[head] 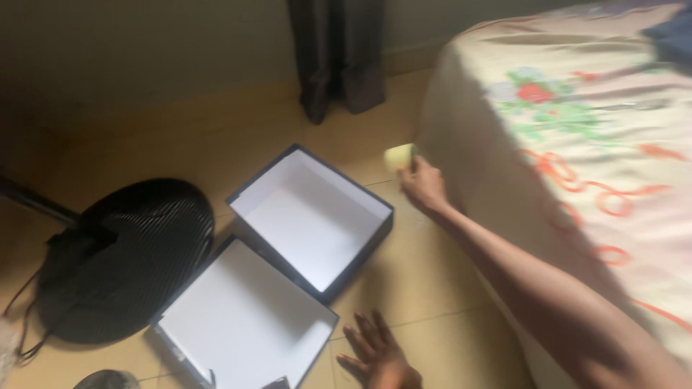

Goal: The person opens a blue box and places several items inside, including a black electronic device, a white cable, and a small blue box. They also handle a roll of tape and a screwdriver, placing them on the floor.

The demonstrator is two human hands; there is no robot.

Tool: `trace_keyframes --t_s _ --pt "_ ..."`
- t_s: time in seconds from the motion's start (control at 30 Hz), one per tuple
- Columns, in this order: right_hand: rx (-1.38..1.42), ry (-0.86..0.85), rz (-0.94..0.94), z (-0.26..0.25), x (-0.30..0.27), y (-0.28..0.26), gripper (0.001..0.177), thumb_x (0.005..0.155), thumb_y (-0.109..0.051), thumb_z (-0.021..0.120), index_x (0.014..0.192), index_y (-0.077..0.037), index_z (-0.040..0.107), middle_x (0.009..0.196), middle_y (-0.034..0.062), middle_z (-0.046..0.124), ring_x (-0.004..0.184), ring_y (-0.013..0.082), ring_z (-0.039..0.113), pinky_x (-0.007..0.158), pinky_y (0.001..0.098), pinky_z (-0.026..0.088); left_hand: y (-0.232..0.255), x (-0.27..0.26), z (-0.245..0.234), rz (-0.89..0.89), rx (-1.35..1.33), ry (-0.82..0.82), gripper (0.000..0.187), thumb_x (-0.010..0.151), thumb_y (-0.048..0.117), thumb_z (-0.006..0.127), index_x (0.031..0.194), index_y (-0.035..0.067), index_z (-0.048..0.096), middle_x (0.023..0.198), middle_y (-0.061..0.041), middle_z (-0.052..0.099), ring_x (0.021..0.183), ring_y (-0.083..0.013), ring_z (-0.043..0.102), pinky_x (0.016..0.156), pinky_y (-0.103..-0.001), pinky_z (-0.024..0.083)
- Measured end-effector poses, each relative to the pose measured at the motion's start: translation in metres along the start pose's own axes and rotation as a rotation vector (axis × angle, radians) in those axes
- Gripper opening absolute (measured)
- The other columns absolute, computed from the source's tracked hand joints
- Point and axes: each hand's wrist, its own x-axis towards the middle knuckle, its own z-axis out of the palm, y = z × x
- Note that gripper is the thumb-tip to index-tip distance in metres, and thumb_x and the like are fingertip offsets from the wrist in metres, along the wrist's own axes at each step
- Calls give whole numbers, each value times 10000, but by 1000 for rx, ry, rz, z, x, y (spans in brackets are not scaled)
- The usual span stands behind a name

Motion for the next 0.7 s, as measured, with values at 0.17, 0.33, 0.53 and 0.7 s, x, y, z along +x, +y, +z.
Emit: trace_keyframes --t_s 0.17,0.33,0.53,0.7 --pt "-115 -202 -279 -52 -85 -64 408 909 -381 711 1114 -29 731 992 212 751 920 348 734 827 452 561 -4 -23 5 25 8 93 1544 739 410 936 1609 92 -299 1684 -222 -334 1555 -433 -249 1221 -697 8" --pt "-248 -485 -263 -107 -173 -79 442 866 -414 743 1075 -25 739 970 203 757 894 330 730 801 446 554 -28 -40 -44 433 -737 101 1623 506 457 1023 1593 107 -129 1652 -167 263 1513 -323 363 1274 -472 353" --pt "30 -680 -237 -144 -184 -70 439 884 -406 737 1027 9 764 884 190 758 720 287 711 683 420 530 -4 -100 -103 917 -1103 334 1156 626 158 919 1573 221 258 1397 -113 529 1202 -285 627 966 -410 580" --pt "15 -53 -581 -180 -75 -1 272 919 -252 697 1050 -23 764 884 157 781 791 251 769 702 395 586 2 -160 -125 949 -1130 354 976 684 137 870 1518 204 369 1204 -171 686 1070 -289 731 914 -380 626"
